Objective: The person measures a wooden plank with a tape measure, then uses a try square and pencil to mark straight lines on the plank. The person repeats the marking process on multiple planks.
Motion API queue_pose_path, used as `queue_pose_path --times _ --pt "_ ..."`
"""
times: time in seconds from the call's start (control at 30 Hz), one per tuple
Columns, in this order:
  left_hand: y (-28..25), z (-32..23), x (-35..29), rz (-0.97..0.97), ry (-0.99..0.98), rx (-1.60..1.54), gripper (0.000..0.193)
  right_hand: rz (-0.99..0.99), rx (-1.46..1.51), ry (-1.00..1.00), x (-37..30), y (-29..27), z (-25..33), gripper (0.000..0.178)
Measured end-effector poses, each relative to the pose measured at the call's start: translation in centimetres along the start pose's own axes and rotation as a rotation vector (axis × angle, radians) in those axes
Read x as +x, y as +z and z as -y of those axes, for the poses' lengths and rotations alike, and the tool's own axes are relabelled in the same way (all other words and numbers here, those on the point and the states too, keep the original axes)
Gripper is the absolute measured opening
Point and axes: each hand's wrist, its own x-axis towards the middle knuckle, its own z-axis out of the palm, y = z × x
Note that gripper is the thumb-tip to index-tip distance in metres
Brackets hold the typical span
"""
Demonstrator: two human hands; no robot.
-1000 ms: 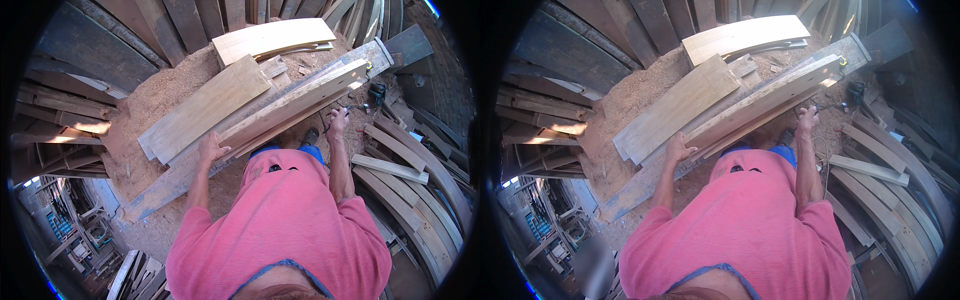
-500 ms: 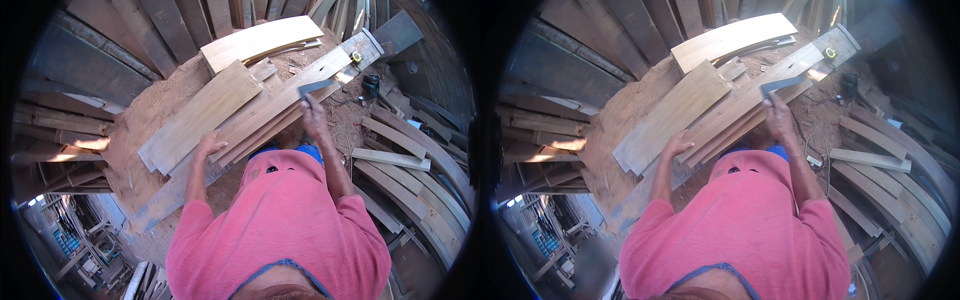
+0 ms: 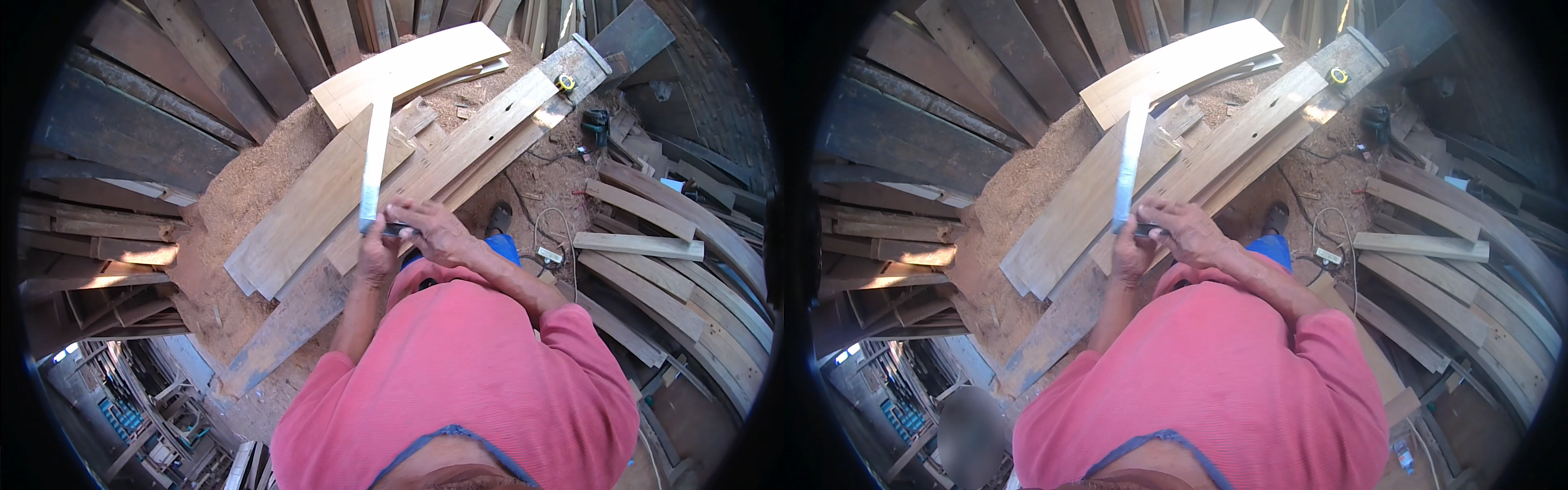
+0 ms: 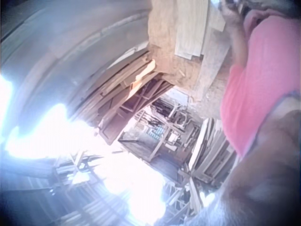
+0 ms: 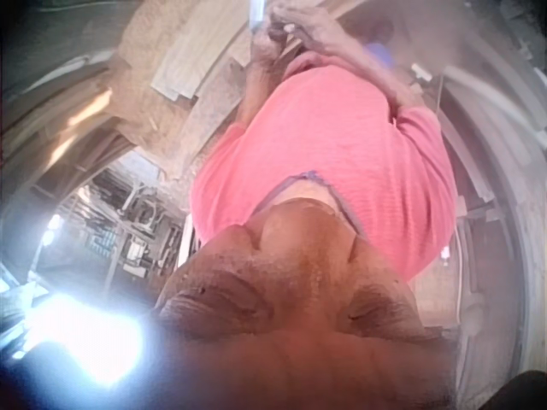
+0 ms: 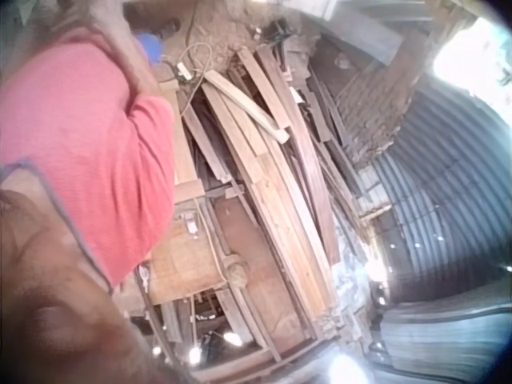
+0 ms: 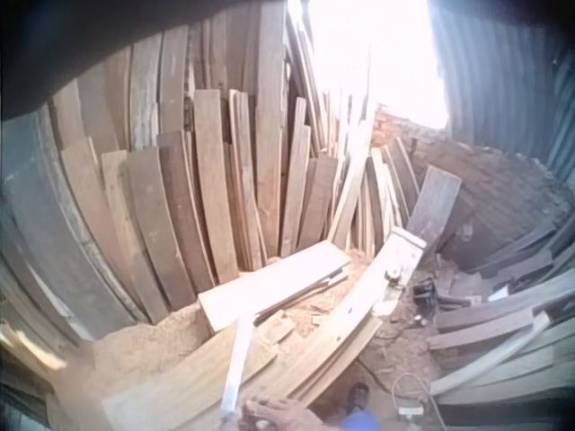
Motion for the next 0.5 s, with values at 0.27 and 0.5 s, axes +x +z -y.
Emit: queue_pose_path --times 0.27,0.5 --pt "-10.6 -7.8 -2.4 -0.801 0.143 1.421 0.037 -0.583 0.006 0.354 -1.2 -4.5 -8.6 0.064" --pt "-17.2 -3.3 -6.6 -0.909 -0.132 1.668 0.035 -0.236 0.136 0.457 -0.5 -2.0 -10.2 0.034"
